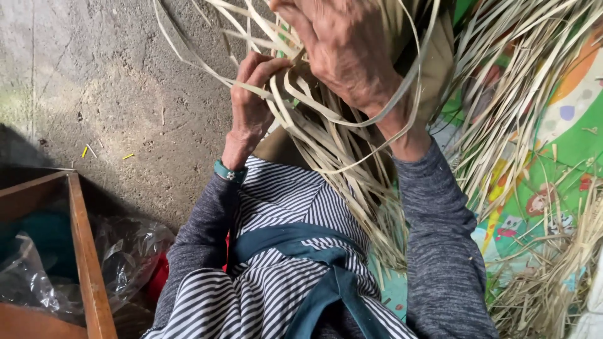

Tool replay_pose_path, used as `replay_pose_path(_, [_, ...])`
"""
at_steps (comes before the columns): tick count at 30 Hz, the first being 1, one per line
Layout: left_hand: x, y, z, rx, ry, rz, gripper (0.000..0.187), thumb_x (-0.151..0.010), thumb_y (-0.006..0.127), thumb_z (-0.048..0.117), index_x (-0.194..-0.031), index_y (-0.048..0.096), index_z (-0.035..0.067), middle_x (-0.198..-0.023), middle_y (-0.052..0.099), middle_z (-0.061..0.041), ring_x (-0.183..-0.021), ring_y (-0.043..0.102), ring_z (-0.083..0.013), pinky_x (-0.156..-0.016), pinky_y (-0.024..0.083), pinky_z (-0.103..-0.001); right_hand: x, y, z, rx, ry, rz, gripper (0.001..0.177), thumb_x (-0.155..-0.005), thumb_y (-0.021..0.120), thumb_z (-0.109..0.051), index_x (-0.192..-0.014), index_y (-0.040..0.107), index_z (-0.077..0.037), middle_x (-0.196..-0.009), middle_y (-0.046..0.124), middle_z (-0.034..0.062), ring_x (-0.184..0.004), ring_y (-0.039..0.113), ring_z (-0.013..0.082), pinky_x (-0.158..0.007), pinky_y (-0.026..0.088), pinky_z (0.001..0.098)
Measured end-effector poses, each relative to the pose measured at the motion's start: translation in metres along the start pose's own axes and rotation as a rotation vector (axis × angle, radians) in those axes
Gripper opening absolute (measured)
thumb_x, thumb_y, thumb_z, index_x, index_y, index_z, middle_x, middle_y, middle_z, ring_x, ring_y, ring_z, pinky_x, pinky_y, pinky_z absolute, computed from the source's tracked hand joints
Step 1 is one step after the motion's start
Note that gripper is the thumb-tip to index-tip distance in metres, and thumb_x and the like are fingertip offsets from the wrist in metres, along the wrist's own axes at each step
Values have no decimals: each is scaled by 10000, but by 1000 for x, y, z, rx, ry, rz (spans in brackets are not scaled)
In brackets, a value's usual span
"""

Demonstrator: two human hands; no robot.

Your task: Weaving thin natural fiber strips into a structured pattern to create a mat or basket base.

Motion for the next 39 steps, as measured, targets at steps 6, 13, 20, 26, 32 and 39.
replay_pose_path(6, [-6,-3,4,85,-74,-10,165,-840,671,39,-988,615,-10,-868,537,-100,-679,492,-146,-571,478,-245,46,28,9,20,-40,-201,382,-814,796,-172,-1156,626,-189,-893,469,-7,-773,435,146,-730,449,292])
replay_pose_path(13, [7,8,-8,-135,-4,-98,332,-801,641,-34,-1117,542,-19,-1143,533,-153,-1032,525,-270,-914,468,-378,12,26,-8,1,-98,-39,30,-874,688,-139,-879,683,-168,-805,550,-38,-727,430,116,-685,405,245])
replay_pose_path(20, [-14,3,-5,74,-93,-167,136,-843,616,107,-886,535,7,-859,422,-78,-754,428,-185,-664,419,-306,-3,-1,-4,29,-107,3,367,-911,604,9,-1247,573,-134,-970,635,7,-750,540,101,-668,497,230])
replay_pose_path(26, [-21,3,2,368,-342,-72,329,-886,592,366,-818,534,49,-726,491,-37,-593,451,-119,-542,417,-249,40,32,18,21,35,-236,150,-899,590,17,-973,685,-71,-1230,542,132,-1169,476,293,-1038,274,493])
replay_pose_path(32, [-20,6,2,502,-462,82,263,-827,677,263,-748,535,56,-657,574,-30,-560,512,-108,-516,433,-222,43,30,23,305,-52,-198,62,-880,718,-85,-899,660,-97,-1229,574,59,-1147,493,222,-958,364,437])
replay_pose_path(39, [-11,8,-13,430,-344,95,197,-838,675,228,-831,563,66,-747,668,-63,-581,576,-120,-520,480,-234,65,8,16,363,63,-191,157,-931,753,-41,-880,605,-52,-916,634,73,-1104,555,276,-1032,306,524])
Point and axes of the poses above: each hand's wrist, its own x-axis away from the middle knuckle, its own y-axis out of the palm, z = x × y, the point moved 4 cm from there along -x, towards the middle knuckle
